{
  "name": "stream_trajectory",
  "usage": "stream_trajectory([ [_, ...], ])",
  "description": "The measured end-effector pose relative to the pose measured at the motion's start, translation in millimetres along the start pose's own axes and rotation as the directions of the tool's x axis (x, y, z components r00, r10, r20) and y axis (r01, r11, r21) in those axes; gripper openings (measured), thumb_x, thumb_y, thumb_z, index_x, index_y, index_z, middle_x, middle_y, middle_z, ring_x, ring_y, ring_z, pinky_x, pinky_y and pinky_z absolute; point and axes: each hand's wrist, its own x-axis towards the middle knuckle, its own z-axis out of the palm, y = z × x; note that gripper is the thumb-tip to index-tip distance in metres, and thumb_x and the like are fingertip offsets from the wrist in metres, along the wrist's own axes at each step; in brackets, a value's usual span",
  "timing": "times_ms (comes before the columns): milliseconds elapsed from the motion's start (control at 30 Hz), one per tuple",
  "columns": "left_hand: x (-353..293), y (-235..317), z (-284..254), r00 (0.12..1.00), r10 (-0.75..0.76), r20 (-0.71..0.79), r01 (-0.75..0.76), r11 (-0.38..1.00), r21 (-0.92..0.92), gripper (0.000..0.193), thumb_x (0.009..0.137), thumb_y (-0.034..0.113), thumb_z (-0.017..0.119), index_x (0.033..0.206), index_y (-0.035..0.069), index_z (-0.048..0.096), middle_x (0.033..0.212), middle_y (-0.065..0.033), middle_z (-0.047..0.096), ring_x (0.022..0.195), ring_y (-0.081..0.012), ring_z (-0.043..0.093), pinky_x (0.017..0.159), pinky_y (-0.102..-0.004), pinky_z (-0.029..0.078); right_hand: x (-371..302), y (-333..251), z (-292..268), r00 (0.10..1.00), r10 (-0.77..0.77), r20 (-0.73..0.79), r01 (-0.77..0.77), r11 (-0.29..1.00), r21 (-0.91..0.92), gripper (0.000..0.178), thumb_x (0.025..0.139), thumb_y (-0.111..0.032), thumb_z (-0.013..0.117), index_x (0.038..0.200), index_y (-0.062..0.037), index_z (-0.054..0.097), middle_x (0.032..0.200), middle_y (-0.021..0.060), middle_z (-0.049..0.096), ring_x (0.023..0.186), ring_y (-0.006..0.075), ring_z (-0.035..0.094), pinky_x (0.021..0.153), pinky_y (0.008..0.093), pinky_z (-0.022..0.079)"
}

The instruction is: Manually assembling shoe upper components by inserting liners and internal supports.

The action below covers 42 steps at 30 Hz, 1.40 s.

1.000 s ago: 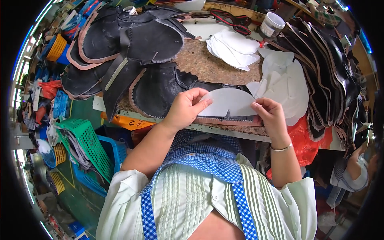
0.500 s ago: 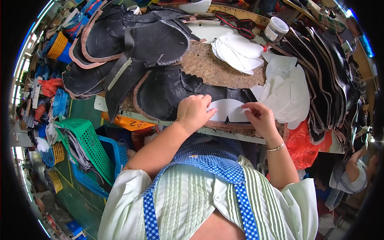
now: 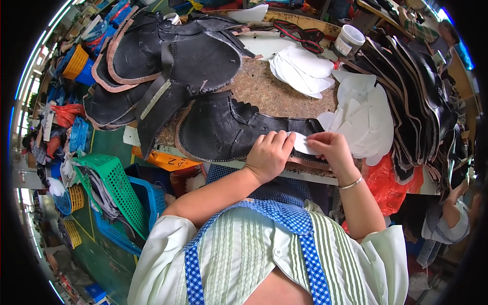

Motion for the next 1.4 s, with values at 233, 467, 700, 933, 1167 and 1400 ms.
stream_trajectory([
  [233,2.3,5.0,-0.9,0.994,-0.111,-0.012,0.110,0.994,-0.013,0.034,0.077,0.015,0.065,0.110,0.005,0.064,0.086,-0.0036,0.056,0.077,-0.0216,0.059,0.065,-0.0352,0.044,-20.4,5.6,19.1,0.659,-0.752,0.021,0.585,0.495,-0.643,0.020,0.075,-0.003,0.075,0.092,-0.0042,0.065,0.099,0.0139,0.057,0.091,0.0309,0.061,0.078,0.0365,0.050],
  [467,11.3,10.4,-12.0,0.944,-0.306,0.120,0.329,0.893,-0.307,0.014,0.074,0.007,0.064,0.088,0.005,0.061,0.082,-0.0077,0.066,0.076,-0.0281,0.066,0.067,-0.0378,0.051,-24.1,13.3,51.7,0.430,-0.900,-0.067,0.706,0.381,-0.597,0.038,0.061,0.006,0.069,0.096,-0.0034,0.056,0.107,0.0136,0.064,0.088,0.0308,0.064,0.074,0.0359,0.055],
  [700,-6.3,-4.8,-16.3,0.962,0.184,0.202,-0.138,0.966,-0.221,0.009,0.077,0.011,0.059,0.077,0.003,0.064,0.089,-0.0094,0.068,0.087,-0.0242,0.066,0.071,-0.0361,0.050,-19.9,12.6,28.4,0.514,-0.795,0.323,0.782,0.280,-0.557,0.020,0.060,-0.003,0.070,0.075,-0.0077,0.057,0.081,0.0056,0.065,0.074,0.0259,0.062,0.064,0.0343,0.052],
  [933,-11.8,1.3,-18.8,0.976,0.100,0.195,-0.052,0.970,-0.236,0.016,0.078,0.012,0.059,0.087,0.002,0.066,0.092,-0.0108,0.066,0.096,-0.0254,0.064,0.077,-0.0364,0.050,-13.3,-2.3,-5.2,0.636,-0.595,0.492,0.751,0.623,-0.217,0.031,0.078,-0.013,0.078,0.106,-0.0044,0.068,0.098,0.0107,0.070,0.089,0.0241,0.067,0.078,0.0323,0.053],
  [1167,-9.4,14.3,-22.8,0.960,0.154,0.236,-0.108,0.975,-0.194,0.014,0.079,0.014,0.056,0.087,0.005,0.064,0.089,-0.0134,0.062,0.095,-0.0306,0.063,0.086,-0.0406,0.048,6.3,17.4,-0.5,0.721,-0.692,0.028,0.512,0.505,-0.695,0.033,0.078,-0.001,0.072,0.111,-0.0039,0.068,0.097,0.0115,0.059,0.074,0.0267,0.062,0.067,0.0356,0.052],
  [1400,-8.9,23.7,-21.5,0.975,0.175,0.135,-0.159,0.980,-0.123,0.013,0.079,0.013,0.055,0.078,0.004,0.063,0.082,-0.0067,0.055,0.080,-0.0228,0.057,0.097,-0.0469,0.042,-1.2,22.7,-0.4,0.657,-0.733,0.175,0.600,0.368,-0.711,0.028,0.079,-0.002,0.070,0.107,-0.0019,0.069,0.098,0.0130,0.058,0.084,0.0306,0.062,0.074,0.0383,0.052],
])
